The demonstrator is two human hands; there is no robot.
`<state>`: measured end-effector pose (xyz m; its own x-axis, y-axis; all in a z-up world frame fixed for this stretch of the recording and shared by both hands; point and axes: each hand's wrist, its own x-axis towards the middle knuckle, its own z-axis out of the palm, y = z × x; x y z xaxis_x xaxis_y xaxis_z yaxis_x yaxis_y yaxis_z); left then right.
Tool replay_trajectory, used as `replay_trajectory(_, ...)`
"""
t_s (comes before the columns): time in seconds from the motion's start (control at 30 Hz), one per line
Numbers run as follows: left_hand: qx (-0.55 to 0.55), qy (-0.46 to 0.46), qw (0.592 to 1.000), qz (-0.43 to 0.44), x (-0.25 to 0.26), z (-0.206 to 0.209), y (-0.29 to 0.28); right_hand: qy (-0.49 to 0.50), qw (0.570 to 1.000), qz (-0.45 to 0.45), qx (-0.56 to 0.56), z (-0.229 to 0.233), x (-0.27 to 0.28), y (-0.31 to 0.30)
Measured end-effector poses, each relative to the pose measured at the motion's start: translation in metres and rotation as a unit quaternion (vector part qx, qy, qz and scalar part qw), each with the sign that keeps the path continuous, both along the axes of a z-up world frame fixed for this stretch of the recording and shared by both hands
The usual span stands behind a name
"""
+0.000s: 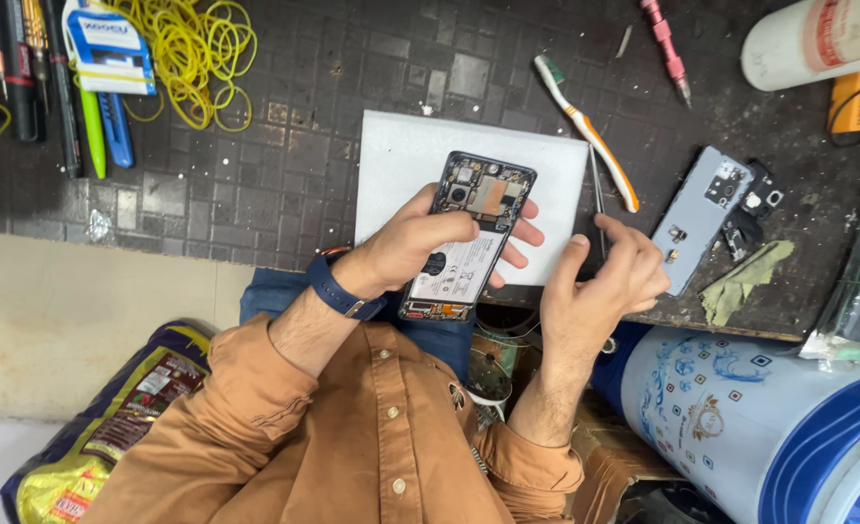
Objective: The person disassembles a smartphone by removing internal components using tweezers and a plastic pry tool. They lift a metal shield, disconnect ribbon cables, and clean the interior with a brush while the device remains open on a workbench.
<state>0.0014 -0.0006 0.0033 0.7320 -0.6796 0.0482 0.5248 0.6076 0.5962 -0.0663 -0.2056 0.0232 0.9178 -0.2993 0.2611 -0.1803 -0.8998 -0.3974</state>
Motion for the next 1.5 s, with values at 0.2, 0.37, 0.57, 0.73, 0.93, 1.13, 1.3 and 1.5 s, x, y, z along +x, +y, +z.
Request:
replay_trajectory(0.2, 0.051, 0.025, 0.998, 0.003, -0.002, 0.005, 0.001, -0.013, 1.000, 0.013, -0.009, 0.004, 0.014, -0.004)
replay_trajectory(0.37, 0.034, 0.026, 0.999, 0.000, -0.001, 0.005, 0.000, 0.016, 1.000, 0.006, 0.021, 0.002, 0.016, -0.005)
replay_trajectory(0.57, 0.021, 0.025, 0.999, -0.009, 0.000, 0.006, 0.003, -0.001, 0.998, 0.052, -0.036, 0.003, 0.004, -0.008)
replay_trajectory(0.73, 0.020, 0.045, 0.999, -0.016, -0.001, 0.007, 0.003, -0.049, 0.964, 0.015, 0.261, 0.013, -0.007, -0.014)
replay_trajectory(0.93, 0.028, 0.040, 0.999, -0.011, 0.000, 0.011, 0.002, -0.064, 0.842, 0.055, 0.533, 0.024, -0.006, -0.013)
replay_trajectory(1.13, 0.020, 0.047, 0.999, -0.008, -0.002, 0.012, 0.003, -0.102, 0.801, 0.087, 0.584, 0.025, 0.000, -0.007)
replay_trajectory(1.3, 0.020, 0.047, 0.999, -0.007, 0.000, 0.015, 0.003, -0.136, 0.795, 0.077, 0.587, 0.030, 0.002, -0.002)
replay_trajectory(1.5, 0.030, 0.051, 0.998, -0.016, -0.002, 0.012, 0.003, -0.186, 0.786, 0.072, 0.585, 0.037, 0.002, 0.011)
